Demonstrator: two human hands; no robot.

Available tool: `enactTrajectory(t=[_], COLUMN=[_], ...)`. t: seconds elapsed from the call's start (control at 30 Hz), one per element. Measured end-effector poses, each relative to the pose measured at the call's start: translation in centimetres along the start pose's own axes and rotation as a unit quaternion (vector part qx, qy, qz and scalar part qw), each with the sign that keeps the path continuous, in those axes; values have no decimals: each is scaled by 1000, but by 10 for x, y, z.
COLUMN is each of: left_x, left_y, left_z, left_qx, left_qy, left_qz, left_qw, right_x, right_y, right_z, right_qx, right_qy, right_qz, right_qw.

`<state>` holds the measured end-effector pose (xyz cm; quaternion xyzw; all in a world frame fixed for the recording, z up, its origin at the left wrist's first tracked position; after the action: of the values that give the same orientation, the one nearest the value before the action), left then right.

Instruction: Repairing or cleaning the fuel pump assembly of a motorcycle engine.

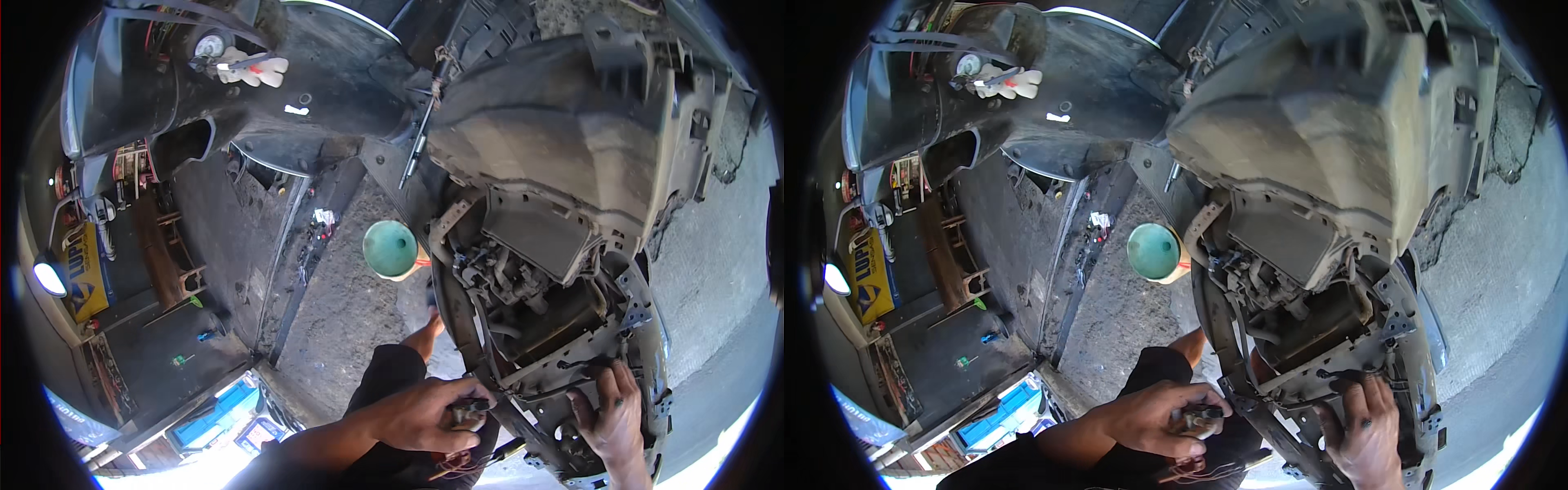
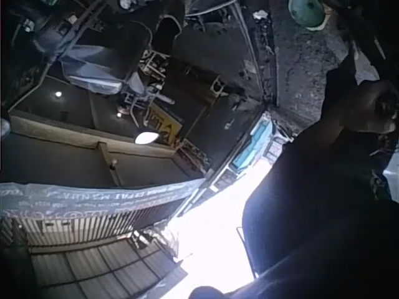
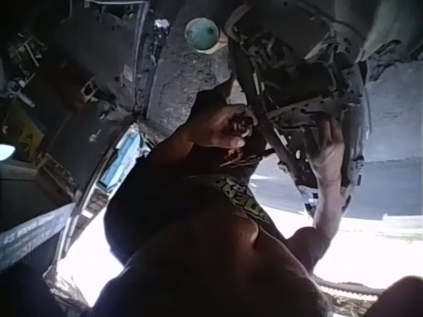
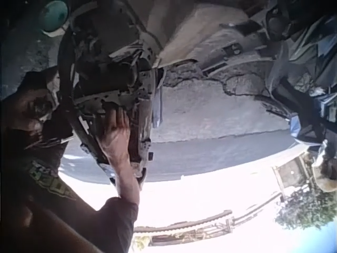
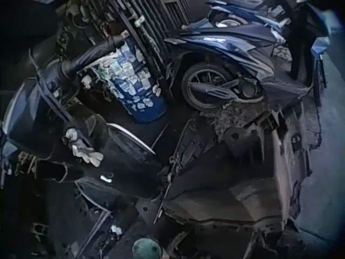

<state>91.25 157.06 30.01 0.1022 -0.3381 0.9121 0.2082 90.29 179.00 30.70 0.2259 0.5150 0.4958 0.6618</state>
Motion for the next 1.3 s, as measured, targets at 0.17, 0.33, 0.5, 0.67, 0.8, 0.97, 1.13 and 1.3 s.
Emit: enactTrajectory(t=[0.17,0.33,0.5,0.67,0.8,0.97,1.13,1.3], left_x=[-8,-33,-71,-91,-112,-125,-154,-163], left_y=[58,156,296,383,436,459,463,431], left_z=[72,133,163,155,160,168,193,284], left_qx=[-18,25,-78,-210,-286,-362,-353,-229], left_qy=[-81,-139,-189,-272,-369,-509,-695,-792], left_qz=[144,248,413,378,353,317,259,60], left_qw=[986,958,887,860,811,713,571,562], right_x=[-87,-168,-149,-63,-44,-34,-62,-141], right_y=[-28,-132,-247,-285,-316,-307,-314,-302], right_z=[-50,-148,-318,-436,-489,-511,-487,-450], right_qx=[-80,-154,108,245,177,88,146,48], right_qy=[-75,-150,-222,-335,-392,-414,-302,-285], right_qz=[-229,-374,-377,-28,-6,49,-449,-378], right_qw=[967,902,893,909,903,905,828,880])
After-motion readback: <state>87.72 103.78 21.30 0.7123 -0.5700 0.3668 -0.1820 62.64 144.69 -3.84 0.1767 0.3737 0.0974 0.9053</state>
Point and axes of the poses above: each hand's wrist, its own z-axis away from the middle knuckle, its own y-axis out of the back of the hand, x = y × z, the point moved 9 cm from there along -z, towards the middle knuckle, and after that the axes turned 15 degrees about z, right-handed, at the moved point
